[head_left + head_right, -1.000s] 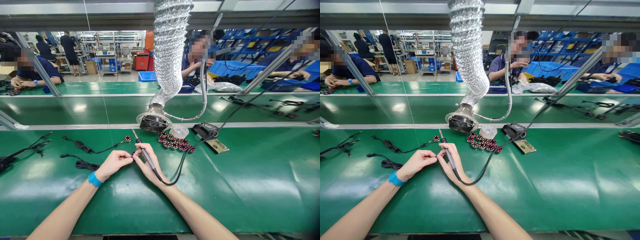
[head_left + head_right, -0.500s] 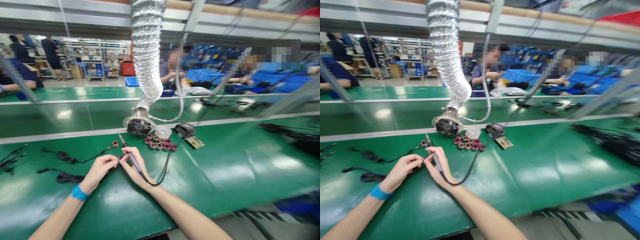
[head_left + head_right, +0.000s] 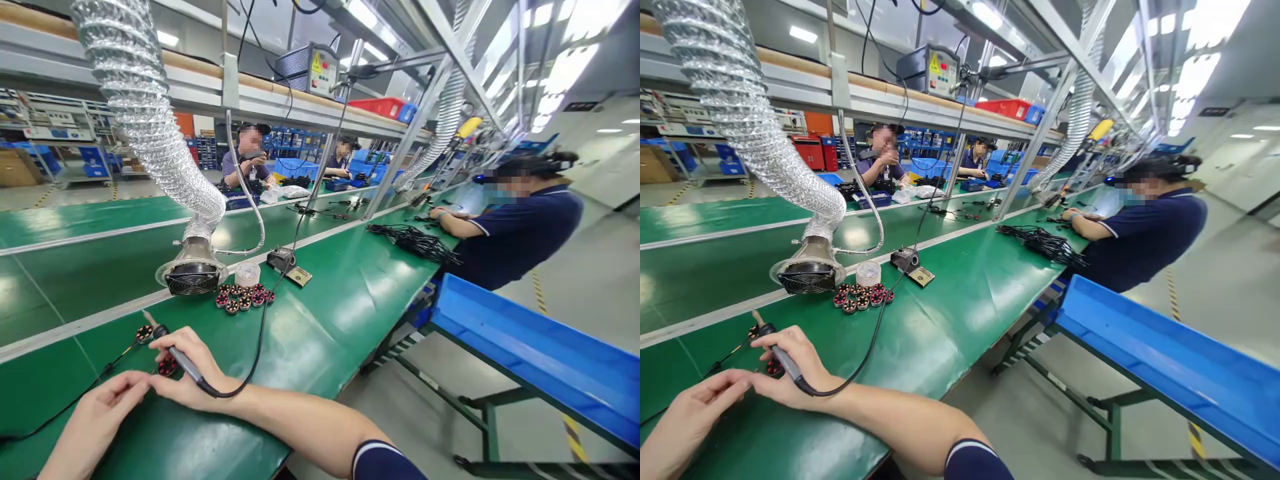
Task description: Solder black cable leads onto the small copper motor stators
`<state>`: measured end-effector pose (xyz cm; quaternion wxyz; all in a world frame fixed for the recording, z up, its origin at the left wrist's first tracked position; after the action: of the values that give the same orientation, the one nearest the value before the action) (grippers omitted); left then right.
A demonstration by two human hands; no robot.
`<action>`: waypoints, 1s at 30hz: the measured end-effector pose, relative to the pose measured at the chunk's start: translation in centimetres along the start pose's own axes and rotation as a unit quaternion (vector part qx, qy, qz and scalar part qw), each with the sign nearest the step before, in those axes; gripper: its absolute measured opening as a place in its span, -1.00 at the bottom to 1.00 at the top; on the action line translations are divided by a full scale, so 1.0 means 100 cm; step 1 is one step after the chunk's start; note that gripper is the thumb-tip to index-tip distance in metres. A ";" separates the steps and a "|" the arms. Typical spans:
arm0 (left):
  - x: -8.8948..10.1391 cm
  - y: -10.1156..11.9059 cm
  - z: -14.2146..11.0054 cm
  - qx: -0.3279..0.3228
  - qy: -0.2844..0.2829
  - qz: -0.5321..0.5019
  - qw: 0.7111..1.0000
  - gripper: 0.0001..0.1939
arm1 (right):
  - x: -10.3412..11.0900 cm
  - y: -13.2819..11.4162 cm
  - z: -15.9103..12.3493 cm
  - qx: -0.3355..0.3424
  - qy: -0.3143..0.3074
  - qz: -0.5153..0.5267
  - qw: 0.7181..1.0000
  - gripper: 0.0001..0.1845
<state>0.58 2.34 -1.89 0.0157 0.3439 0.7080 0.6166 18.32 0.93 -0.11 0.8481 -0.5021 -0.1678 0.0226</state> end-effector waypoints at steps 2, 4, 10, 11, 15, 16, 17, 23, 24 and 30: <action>-0.005 -0.002 0.003 -0.010 -0.040 0.004 0.999 -0.47 | 0.001 -0.001 0.000 0.001 -0.012 -0.012 1.000 -0.46; -0.010 -0.002 0.004 -0.017 -0.069 0.006 0.997 -0.49 | 0.000 -0.001 0.000 0.002 -0.027 -0.003 1.000 -0.46; -0.015 0.008 0.001 -0.007 -0.092 -0.001 0.996 -0.47 | -0.003 0.001 0.000 -0.014 -0.042 -0.004 0.999 -0.50; -0.015 0.010 0.001 -0.003 -0.095 -0.011 0.995 -0.46 | -0.003 0.001 -0.001 -0.014 -0.045 -0.007 0.999 -0.50; -0.019 0.015 0.001 0.010 -0.103 -0.041 0.994 -0.43 | -0.004 -0.002 -0.002 0.000 -0.063 -0.037 0.997 -0.52; -0.020 0.016 0.001 0.012 -0.104 -0.045 0.994 -0.42 | -0.004 -0.003 -0.002 0.005 -0.064 -0.046 0.997 -0.53; -0.020 0.017 0.001 0.013 -0.103 -0.049 0.993 -0.42 | -0.004 -0.003 -0.002 0.008 -0.065 -0.053 0.996 -0.54; -0.016 0.017 0.001 0.008 -0.097 -0.010 0.995 -0.39 | -0.007 0.002 -0.002 -0.030 -0.074 -0.028 0.996 -0.48; -0.014 0.014 0.001 0.006 -0.094 0.008 0.996 -0.38 | -0.007 0.003 -0.002 -0.033 -0.074 -0.022 0.996 -0.47; 0.002 -0.007 0.008 0.004 -0.096 0.063 0.993 -0.45 | -0.004 0.003 -0.001 -0.042 -0.060 -0.025 0.997 -0.50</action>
<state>0.48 3.08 -2.58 0.0432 0.4454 0.6824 0.5780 18.00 0.92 -0.48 0.8147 -0.5310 -0.2317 0.0246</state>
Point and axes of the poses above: each hand's wrist, its own z-axis towards the middle knuckle, its own x-axis out of the back of the hand, y = z × x, the point moved 3 cm from there along z, towards the middle knuckle, and after that the axes turned 12 degrees about -y, right-handed, at the moved point
